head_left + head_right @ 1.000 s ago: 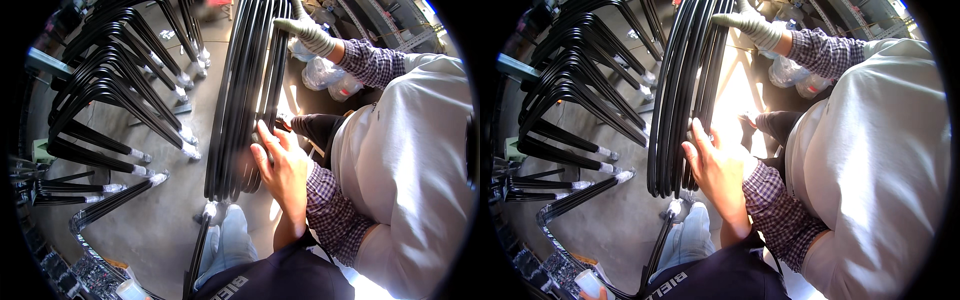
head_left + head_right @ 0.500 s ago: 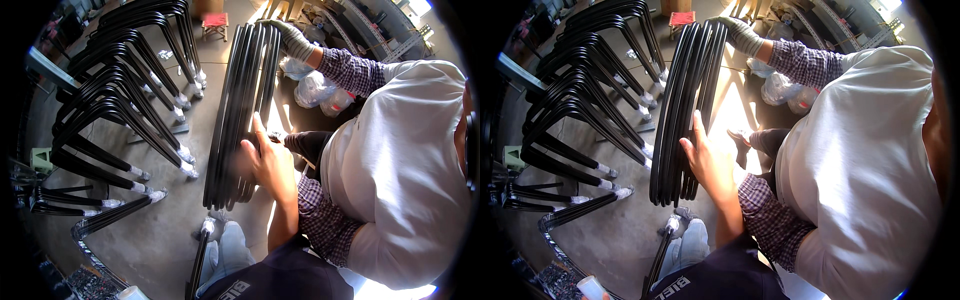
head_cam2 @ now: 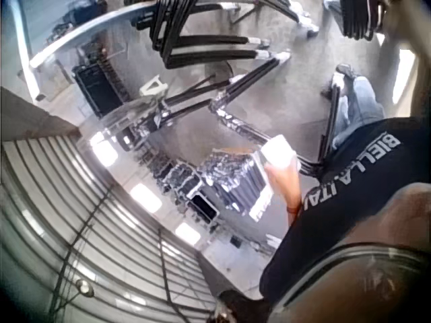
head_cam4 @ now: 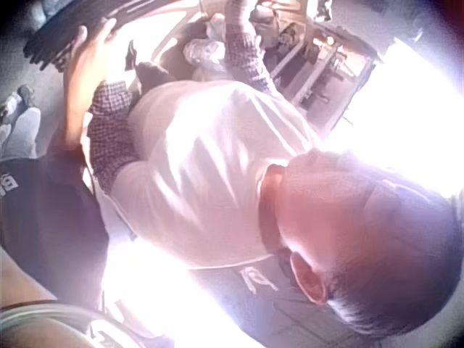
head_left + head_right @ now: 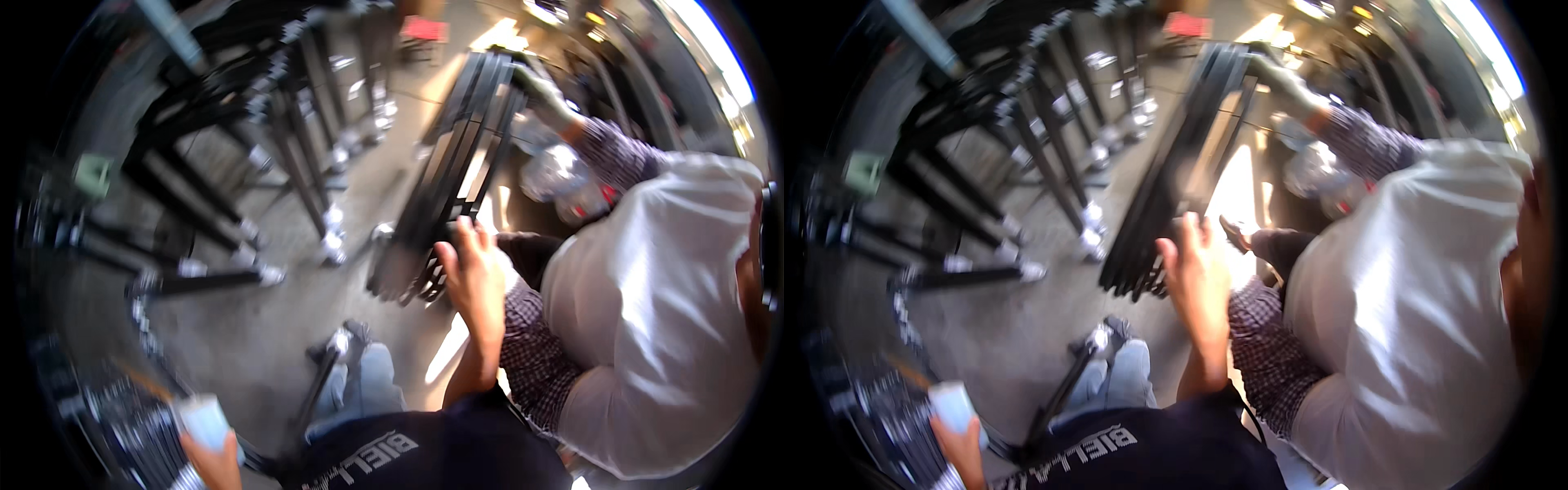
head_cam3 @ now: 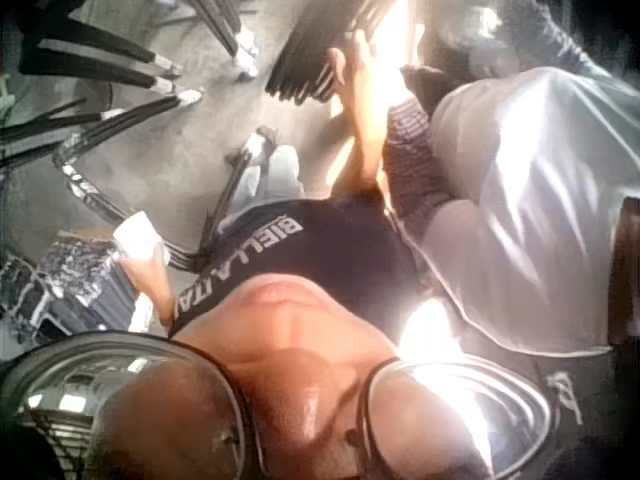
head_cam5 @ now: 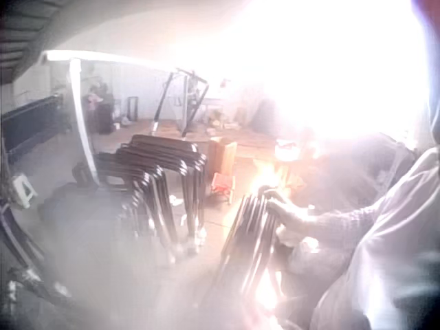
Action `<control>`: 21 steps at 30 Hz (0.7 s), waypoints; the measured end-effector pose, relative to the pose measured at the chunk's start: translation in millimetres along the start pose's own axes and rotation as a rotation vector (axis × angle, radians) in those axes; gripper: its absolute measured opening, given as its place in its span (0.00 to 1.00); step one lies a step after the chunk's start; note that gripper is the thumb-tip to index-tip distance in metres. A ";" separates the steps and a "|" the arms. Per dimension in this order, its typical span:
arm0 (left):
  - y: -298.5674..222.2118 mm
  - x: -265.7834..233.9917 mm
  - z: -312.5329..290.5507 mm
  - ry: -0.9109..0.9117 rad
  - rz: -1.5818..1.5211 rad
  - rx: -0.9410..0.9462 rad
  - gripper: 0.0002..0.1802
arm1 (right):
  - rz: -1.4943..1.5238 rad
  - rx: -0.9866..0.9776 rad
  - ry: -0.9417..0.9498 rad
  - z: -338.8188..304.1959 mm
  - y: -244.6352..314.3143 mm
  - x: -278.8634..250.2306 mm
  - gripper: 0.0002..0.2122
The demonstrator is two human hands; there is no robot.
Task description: The person wraps the lower portions of metal chair frames with plastic film using a roll of wrap, handling individual frames and a stack of frames.
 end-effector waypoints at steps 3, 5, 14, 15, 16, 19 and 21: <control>-39.6 -3.0 22.9 0.049 -0.127 -0.016 0.34 | 0.124 0.022 -0.126 -22.3 28.6 -18.2 0.12; -45.9 -2.7 26.9 -0.005 -0.183 0.061 0.33 | 0.347 0.019 -0.022 -40.5 58.3 -12.1 0.11; -55.2 -1.6 17.9 -0.078 -0.112 0.017 0.31 | 0.841 -0.323 1.015 -135.4 199.3 56.1 0.10; -57.2 -3.6 17.3 -0.086 -0.126 0.012 0.32 | 0.876 -0.335 1.013 -138.5 211.0 67.0 0.10; -57.5 -3.2 17.7 -0.098 -0.151 0.024 0.32 | 0.887 -0.327 1.002 -139.6 224.4 76.8 0.11; -59.9 -1.3 16.7 -0.042 -0.217 0.004 0.36 | 0.971 -0.270 1.122 -141.5 262.0 121.4 0.17; -61.7 0.6 15.5 -0.039 -0.231 -0.006 0.35 | 0.989 -0.221 1.086 -142.3 285.7 145.5 0.20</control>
Point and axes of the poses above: each hand's wrist, its own z-axis towards the middle knuckle, its own x-axis out of the palm, y = z × x, the point moved 3 cm from there along z, towards the middle knuckle, and after that the axes turned 12 degrees about -y, right-handed, at the moved point
